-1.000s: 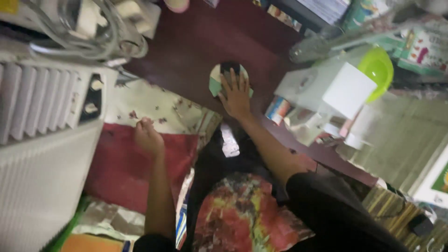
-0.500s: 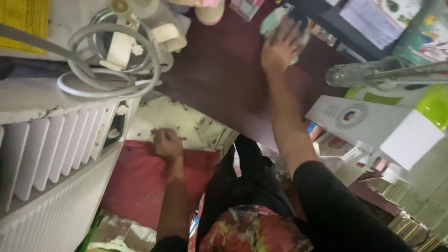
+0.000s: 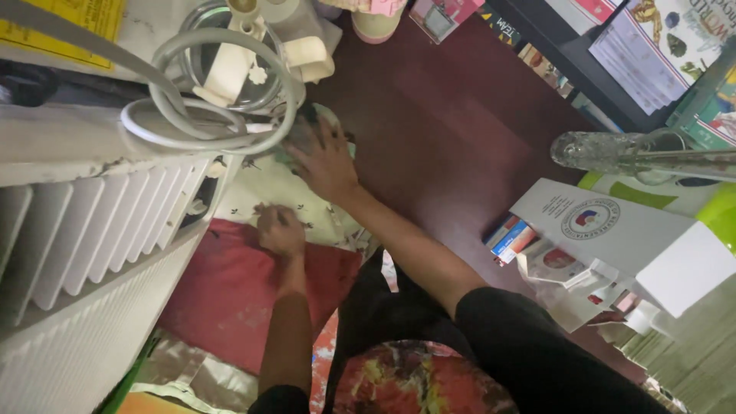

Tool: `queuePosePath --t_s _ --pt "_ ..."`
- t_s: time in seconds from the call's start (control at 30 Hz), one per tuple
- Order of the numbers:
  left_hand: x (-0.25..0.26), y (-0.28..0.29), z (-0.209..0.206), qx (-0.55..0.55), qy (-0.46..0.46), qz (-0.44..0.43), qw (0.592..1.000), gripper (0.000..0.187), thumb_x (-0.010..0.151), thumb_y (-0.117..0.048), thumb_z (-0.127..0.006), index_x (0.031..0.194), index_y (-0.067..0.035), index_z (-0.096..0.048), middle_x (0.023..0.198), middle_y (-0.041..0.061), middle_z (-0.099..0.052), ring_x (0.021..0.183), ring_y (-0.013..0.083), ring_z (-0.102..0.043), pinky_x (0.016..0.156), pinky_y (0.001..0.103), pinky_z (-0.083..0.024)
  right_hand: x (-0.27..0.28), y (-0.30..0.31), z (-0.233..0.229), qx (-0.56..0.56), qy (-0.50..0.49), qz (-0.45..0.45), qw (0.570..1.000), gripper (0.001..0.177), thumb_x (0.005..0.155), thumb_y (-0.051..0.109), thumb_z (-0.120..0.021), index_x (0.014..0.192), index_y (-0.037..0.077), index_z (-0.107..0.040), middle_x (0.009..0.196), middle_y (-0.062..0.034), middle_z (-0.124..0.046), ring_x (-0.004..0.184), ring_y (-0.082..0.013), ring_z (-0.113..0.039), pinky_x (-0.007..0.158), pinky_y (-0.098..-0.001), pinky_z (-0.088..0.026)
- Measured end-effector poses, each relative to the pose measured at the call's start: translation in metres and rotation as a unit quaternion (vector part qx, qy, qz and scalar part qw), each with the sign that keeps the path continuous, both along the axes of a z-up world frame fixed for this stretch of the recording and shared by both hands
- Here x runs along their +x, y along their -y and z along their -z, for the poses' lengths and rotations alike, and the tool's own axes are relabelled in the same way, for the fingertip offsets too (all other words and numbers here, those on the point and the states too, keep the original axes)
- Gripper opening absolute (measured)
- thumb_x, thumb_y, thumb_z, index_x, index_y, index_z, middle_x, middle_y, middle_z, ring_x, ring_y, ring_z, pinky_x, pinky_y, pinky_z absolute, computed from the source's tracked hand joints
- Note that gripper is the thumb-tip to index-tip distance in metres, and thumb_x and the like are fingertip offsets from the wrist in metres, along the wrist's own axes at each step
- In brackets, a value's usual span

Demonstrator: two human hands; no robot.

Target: Cleaning and organizing various items on a desk and shelf.

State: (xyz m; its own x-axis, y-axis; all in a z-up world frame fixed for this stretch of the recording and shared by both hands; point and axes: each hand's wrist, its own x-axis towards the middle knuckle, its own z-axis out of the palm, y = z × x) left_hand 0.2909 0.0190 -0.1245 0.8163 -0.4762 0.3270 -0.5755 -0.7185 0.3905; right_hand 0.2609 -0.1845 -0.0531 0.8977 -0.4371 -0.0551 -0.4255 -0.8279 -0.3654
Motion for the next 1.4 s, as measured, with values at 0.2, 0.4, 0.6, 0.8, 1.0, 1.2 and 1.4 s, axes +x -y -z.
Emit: queuePosePath --t_s 0.2,0.4,0.6,0.8,1.0,1.2,1.4 --pt "-0.003 -0.001 -0.008 -0.059 -0.057 -0.009 0.997 0.014 0.097 -0.017 -0.064 0.095 -0.004 -0.070 0.098 0.017 -0.071 0.095 0.0392 -0.068 0.091 0.049 -0.055 -0.059 0.002 -0.018 0.046 0.005 0.044 0.998 0.066 0.088 0.043 -0.071 0.149 0.025 -0.054 0.162 -0.0228 -0.032 0.148 -0.0511 -0.027 0.119 -0.0669 -0.025" --pt "-0.045 0.038 -0.046 -0.032 -0.143 0.055 0.988 0.014 0.086 -0.019 -0.070 0.087 -0.005 -0.068 0.093 0.016 -0.066 0.096 0.0381 -0.061 0.088 0.051 -0.048 -0.174 0.022 -0.025 -0.005 0.010 0.263 0.965 0.057 0.087 0.038 -0.073 0.138 0.015 -0.065 0.148 -0.0269 -0.047 0.119 -0.0518 -0.048 0.091 -0.0637 -0.044" --pt "-0.045 0.122 -0.056 -0.071 -0.113 0.177 0.975 0.030 0.092 -0.022 -0.071 0.111 0.001 -0.065 0.109 0.025 -0.061 0.106 0.0446 -0.055 0.091 0.056 -0.043 -0.172 0.151 0.084 -0.276 0.171 0.360 0.874 0.038 0.100 0.031 -0.061 0.121 -0.002 -0.060 0.136 -0.0299 -0.053 0.128 -0.0501 -0.052 0.109 -0.0599 -0.038" --pt "-0.031 0.153 -0.022 -0.111 -0.189 0.015 0.976 0.026 0.097 -0.023 -0.068 0.108 0.000 -0.069 0.101 0.020 -0.061 0.096 0.0390 -0.058 0.086 0.052 -0.045 -0.082 0.158 0.052 -0.133 0.187 0.278 0.933 0.075 0.092 0.048 -0.069 0.144 -0.005 -0.055 0.153 -0.0342 -0.035 0.143 -0.0538 -0.030 0.116 -0.0674 -0.021" --pt "-0.048 0.162 -0.019 -0.201 -0.215 -0.014 0.956 0.022 0.100 -0.021 -0.069 0.112 -0.002 -0.069 0.105 0.015 -0.064 0.094 0.0329 -0.060 0.084 0.046 -0.049 -0.114 0.066 0.012 -0.016 0.048 0.139 0.989 0.072 0.100 0.045 -0.067 0.159 0.014 -0.041 0.167 -0.0237 -0.028 0.154 -0.0440 -0.023 0.125 -0.0614 -0.016" --pt "-0.079 0.291 -0.177 -0.195 -0.128 0.249 0.940 0.061 0.087 -0.033 -0.083 0.136 -0.005 -0.061 0.140 0.018 -0.056 0.129 0.0395 -0.054 0.110 0.051 -0.044 -0.145 0.051 -0.007 -0.024 -0.049 0.203 0.978 0.075 0.102 0.049 -0.055 0.163 0.009 -0.037 0.165 -0.0173 -0.033 0.157 -0.0376 -0.025 0.129 -0.0574 -0.015" --pt "-0.056 0.416 -0.213 -0.086 -0.046 0.247 0.964 0.074 0.082 -0.039 -0.082 0.136 -0.001 -0.049 0.142 0.030 -0.047 0.118 0.0419 -0.057 0.099 0.049 -0.048 -0.144 0.055 -0.003 -0.004 -0.054 0.206 0.977 0.079 0.099 0.054 -0.054 0.161 0.008 -0.035 0.165 -0.0194 -0.030 0.155 -0.0394 -0.020 0.127 -0.0593 -0.012"
